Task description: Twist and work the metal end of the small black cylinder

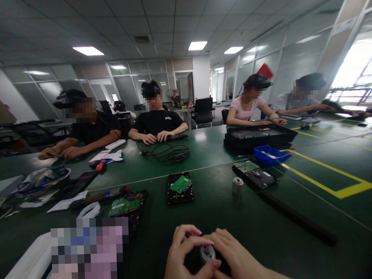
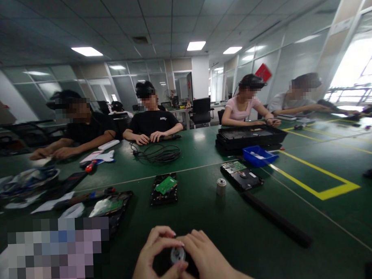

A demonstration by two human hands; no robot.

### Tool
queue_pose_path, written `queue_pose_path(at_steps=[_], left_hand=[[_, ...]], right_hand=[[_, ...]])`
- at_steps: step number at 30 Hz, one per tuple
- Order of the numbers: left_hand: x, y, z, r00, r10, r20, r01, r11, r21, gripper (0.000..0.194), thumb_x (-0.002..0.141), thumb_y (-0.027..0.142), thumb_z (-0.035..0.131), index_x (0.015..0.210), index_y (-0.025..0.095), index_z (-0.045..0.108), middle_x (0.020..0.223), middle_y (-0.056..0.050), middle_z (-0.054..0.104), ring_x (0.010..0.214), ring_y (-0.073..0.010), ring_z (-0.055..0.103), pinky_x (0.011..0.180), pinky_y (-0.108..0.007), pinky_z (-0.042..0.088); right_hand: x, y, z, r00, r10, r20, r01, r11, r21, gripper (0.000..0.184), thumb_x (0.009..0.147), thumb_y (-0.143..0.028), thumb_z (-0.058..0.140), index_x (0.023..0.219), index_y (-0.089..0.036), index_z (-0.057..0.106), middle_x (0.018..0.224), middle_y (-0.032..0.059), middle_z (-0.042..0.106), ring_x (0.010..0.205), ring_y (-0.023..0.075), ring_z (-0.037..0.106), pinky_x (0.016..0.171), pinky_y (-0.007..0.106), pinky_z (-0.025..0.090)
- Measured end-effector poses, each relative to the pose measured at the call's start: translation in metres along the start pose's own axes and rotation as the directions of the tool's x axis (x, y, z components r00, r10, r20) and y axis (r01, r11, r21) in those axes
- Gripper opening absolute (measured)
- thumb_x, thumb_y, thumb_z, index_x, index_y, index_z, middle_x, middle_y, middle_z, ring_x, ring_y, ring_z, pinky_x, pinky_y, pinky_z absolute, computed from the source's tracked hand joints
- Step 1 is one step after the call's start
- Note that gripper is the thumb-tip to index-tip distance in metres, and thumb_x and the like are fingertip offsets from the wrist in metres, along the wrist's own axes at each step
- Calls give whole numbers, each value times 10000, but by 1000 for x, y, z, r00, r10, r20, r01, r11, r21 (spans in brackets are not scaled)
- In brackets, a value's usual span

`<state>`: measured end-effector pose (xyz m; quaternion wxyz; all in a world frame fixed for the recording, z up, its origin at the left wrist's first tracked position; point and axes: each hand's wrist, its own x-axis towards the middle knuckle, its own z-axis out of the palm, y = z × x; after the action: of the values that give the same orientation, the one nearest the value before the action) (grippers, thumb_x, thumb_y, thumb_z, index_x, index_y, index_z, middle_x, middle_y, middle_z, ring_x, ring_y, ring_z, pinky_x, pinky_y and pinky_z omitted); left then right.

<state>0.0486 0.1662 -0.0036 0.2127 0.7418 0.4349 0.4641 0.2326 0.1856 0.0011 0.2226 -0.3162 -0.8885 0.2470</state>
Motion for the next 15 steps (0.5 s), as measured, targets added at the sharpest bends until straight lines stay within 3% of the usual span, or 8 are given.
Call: queue_pose_path(at_steps=[5,15], left_hand=[[-2,-2,0,999,-40,-6,40,999,20,157,738,343,749,880,279,732,998,-62,569,905,-241,596,766,-386,535],[-1,3,-1,997,-51,-52,50,999,-5,139,731,296,728,797,208,644,903,-43,576,851,-222,583,754,-349,491]], right_hand=[[1,-4,-4,1000,7,13,-7,1000,18,341,807,-217,541,1145,-172,544,1161,93,639,1004,256,577,935,417,392],[1,-6,-7,1000,8,4,-8,1000,20,322,817,-237,563,1133,-179,547,1116,83,651,961,246,584,887,393,415]])
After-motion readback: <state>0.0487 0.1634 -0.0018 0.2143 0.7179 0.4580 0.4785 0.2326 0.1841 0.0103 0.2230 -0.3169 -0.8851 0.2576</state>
